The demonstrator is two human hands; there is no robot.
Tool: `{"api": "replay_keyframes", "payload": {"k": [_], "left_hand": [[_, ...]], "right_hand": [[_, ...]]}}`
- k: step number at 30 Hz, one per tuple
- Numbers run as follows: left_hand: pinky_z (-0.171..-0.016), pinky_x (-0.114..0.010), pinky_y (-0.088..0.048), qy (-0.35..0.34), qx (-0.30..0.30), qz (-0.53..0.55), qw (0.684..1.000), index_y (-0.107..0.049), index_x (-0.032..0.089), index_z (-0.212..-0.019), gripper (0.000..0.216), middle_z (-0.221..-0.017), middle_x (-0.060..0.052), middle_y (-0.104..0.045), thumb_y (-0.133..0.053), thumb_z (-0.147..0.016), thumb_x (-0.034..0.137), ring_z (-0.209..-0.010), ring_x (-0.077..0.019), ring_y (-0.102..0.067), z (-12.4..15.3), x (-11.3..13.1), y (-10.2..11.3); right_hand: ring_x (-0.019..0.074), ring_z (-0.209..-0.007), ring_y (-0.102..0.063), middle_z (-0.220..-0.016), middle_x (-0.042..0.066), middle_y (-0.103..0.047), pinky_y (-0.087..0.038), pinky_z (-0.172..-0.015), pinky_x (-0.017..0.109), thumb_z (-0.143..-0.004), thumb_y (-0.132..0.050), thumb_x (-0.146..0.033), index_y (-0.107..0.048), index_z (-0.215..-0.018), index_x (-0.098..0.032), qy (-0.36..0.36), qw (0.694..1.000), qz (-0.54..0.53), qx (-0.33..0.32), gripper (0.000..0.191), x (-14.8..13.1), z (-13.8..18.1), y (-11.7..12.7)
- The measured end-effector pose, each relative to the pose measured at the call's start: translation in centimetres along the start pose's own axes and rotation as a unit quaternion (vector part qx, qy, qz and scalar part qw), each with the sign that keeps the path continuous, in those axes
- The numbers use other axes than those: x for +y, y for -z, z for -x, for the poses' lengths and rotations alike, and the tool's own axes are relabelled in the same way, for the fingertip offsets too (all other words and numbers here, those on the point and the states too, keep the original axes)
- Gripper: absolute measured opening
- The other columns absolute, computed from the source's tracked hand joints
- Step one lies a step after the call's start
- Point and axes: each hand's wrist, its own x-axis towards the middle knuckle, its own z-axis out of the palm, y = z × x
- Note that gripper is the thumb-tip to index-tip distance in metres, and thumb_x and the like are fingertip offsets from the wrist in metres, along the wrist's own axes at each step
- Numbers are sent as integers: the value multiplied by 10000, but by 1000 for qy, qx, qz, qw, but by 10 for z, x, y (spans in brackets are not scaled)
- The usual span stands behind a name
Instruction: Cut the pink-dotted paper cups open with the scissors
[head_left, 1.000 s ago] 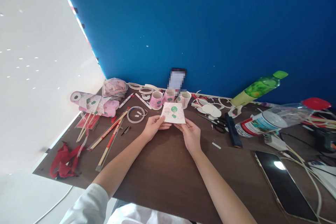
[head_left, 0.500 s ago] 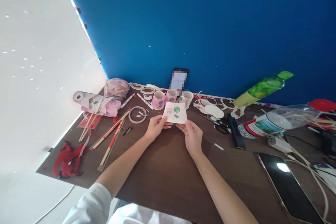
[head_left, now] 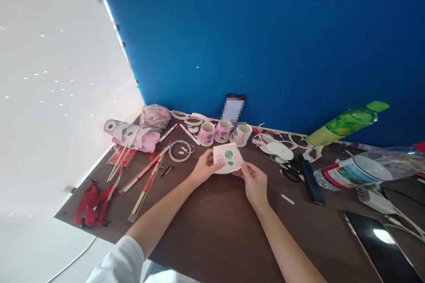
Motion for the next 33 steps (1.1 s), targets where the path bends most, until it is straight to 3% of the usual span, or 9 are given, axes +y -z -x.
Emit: {"api": "replay_keyframes", "payload": {"k": [3, 6, 10, 12, 16, 21, 24, 28, 33], "left_hand": [[-676, -270, -507, -25, 45, -2, 999, -599, 142, -813, 452, -782, -35, -692, -837, -529, 402, -722, -158, -641, -2, -3, 3], [-586, -238, -458, -4, 55, -22, 998, -538, 143, -637, 413, -637, -5, -638, -838, -508, 397, -593, -124, -586, -1, -4, 6], [-563, -222, -420, 36, -5, -28, 999, -538, 160, -722, 446, -637, 18, -614, -829, -491, 408, -581, -120, -565, 0, 0, 7], [-559, -217, -402, 54, -37, -31, 997, -560, 164, -794, 465, -658, 18, -609, -788, -534, 475, -586, -122, -558, 1, 1, 8], [-550, -216, -353, 29, -59, -137, 988, -567, 145, -720, 456, -604, 17, -538, -635, -687, 595, -560, -104, -481, 3, -2, 11], [-546, -220, -304, -63, -41, -287, 955, -517, 151, -638, 440, -573, 30, -449, -494, -820, 550, -561, -96, -402, 4, -12, 13], [-539, -217, -295, -81, -34, -309, 947, -507, 156, -638, 415, -562, 35, -431, -471, -842, 516, -553, -95, -392, 4, -14, 14], [-520, -211, -279, -94, -25, -331, 939, -506, 159, -633, 404, -542, 39, -421, -452, -858, 491, -528, -91, -382, 5, -13, 12], [-542, -201, -303, -127, -16, -384, 915, -544, 162, -665, 355, -548, 36, -471, -444, -875, 430, -520, -86, -408, 9, -17, 10]], "right_hand": [[187, -547, -628, -707, 52, -719, -529, -604, 354, -656, -742, -485, -702, -838, -165, 0, 998, 49, -32, 370, 2, 1, 1], [178, -592, -615, -718, 44, -712, -502, -609, 318, -691, -708, -490, -694, -857, -179, 48, 996, 71, 6, 353, -3, 4, -3], [212, -732, -632, -802, 59, -717, -495, -681, 326, -721, -666, -473, -690, -838, -193, 91, 987, 128, 37, 305, -12, 9, -8], [223, -766, -634, -823, 61, -718, -489, -722, 334, -727, -651, -450, -692, -817, -205, 115, 979, 165, 27, 264, -17, 12, -9], [218, -790, -630, -867, 57, -718, -470, -750, 323, -762, -608, -421, -706, -832, -222, 146, 966, 210, -27, 233, -20, 17, -10], [199, -673, -589, -740, 35, -677, -445, -610, 293, -785, -578, -485, -684, -856, -201, 88, 979, 180, -30, 311, -19, 20, -11], [182, -620, -550, -658, 26, -637, -412, -563, 279, -775, -589, -515, -657, -715, -188, 80, 980, 180, -37, 339, -22, 20, -14], [162, -571, -536, -583, -10, -607, -393, -517, 257, -711, -679, -500, -608, -745, -205, 61, 992, 115, 6, 306, -22, 18, -15], [160, -606, -585, -674, 32, -681, -444, -567, 268, -663, -743, -463, -646, -717, -168, -3, 1000, 21, 2, 315, -12, 15, -14]]}}
